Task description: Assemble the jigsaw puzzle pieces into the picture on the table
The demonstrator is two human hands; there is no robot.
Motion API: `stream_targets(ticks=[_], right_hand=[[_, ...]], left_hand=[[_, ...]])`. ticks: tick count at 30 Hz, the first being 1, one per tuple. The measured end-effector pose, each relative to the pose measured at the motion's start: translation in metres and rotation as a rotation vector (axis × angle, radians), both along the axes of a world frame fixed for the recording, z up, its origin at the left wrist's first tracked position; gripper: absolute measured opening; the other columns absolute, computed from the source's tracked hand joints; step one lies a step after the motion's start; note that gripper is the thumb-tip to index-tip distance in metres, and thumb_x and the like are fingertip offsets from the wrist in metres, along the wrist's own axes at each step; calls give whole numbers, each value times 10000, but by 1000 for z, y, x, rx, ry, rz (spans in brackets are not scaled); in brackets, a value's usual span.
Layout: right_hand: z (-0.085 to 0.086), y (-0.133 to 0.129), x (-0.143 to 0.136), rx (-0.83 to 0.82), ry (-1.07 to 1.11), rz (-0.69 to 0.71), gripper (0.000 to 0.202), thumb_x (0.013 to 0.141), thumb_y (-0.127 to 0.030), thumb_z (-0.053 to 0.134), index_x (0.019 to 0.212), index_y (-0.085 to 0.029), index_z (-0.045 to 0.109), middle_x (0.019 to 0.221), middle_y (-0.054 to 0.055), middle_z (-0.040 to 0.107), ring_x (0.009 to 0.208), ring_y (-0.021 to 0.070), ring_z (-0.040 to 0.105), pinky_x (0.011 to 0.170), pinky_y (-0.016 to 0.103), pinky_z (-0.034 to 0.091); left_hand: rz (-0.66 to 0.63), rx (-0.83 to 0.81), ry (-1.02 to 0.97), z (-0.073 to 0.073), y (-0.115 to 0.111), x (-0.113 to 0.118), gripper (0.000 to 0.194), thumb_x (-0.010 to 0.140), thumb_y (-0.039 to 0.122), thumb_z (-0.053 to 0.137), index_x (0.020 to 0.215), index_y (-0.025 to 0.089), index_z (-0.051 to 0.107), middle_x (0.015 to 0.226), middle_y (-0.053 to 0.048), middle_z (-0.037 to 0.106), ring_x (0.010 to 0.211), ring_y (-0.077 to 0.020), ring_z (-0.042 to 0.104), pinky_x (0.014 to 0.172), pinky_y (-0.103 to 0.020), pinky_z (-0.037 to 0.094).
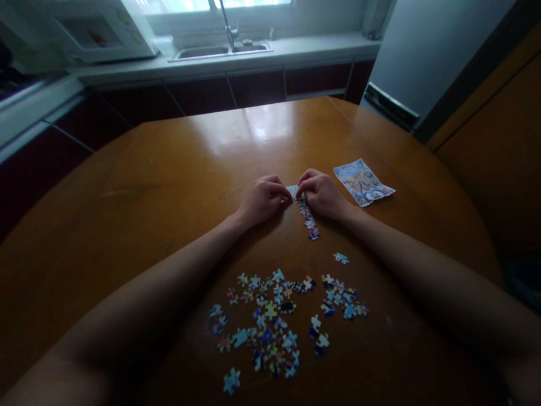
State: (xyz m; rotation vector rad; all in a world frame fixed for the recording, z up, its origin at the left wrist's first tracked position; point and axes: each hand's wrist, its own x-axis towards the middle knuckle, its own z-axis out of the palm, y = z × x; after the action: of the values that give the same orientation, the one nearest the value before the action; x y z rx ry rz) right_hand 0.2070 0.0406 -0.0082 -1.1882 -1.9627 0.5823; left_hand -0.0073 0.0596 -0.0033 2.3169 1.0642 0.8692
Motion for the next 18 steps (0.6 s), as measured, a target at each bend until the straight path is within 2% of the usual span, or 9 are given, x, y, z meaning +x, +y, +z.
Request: stream_targets(ticks=[4, 11, 18], right_hand=[[2, -1, 0, 13, -18, 6, 309, 798, -50, 564, 702, -235, 792, 954, 68, 674, 886, 208, 630, 824, 373, 511], [12, -10, 0, 54, -192, 10, 264, 805, -60, 599, 735, -228, 791, 1013, 69, 689, 924, 223, 633, 826, 375, 506], [10, -12, 2, 54, -139, 3, 276, 791, -53, 594, 731, -232, 795, 966, 69, 695, 908, 228, 647, 818, 386, 512]], left_hand=[[4, -3, -8, 1, -1, 1, 321, 799, 46, 561, 803, 227, 826, 833, -45, 685, 777, -143, 600, 728, -292, 482], [-8, 2, -27, 1, 0, 1, 307, 784, 45, 574, 784, 219, 828, 815, -36, 677, 761, -135, 600, 723, -283, 480], [-22, 8, -19, 1, -2, 3, 309, 812, 64, 586, 853, 234, 840, 841, -42, 693, 769, -136, 597, 720, -279, 488]])
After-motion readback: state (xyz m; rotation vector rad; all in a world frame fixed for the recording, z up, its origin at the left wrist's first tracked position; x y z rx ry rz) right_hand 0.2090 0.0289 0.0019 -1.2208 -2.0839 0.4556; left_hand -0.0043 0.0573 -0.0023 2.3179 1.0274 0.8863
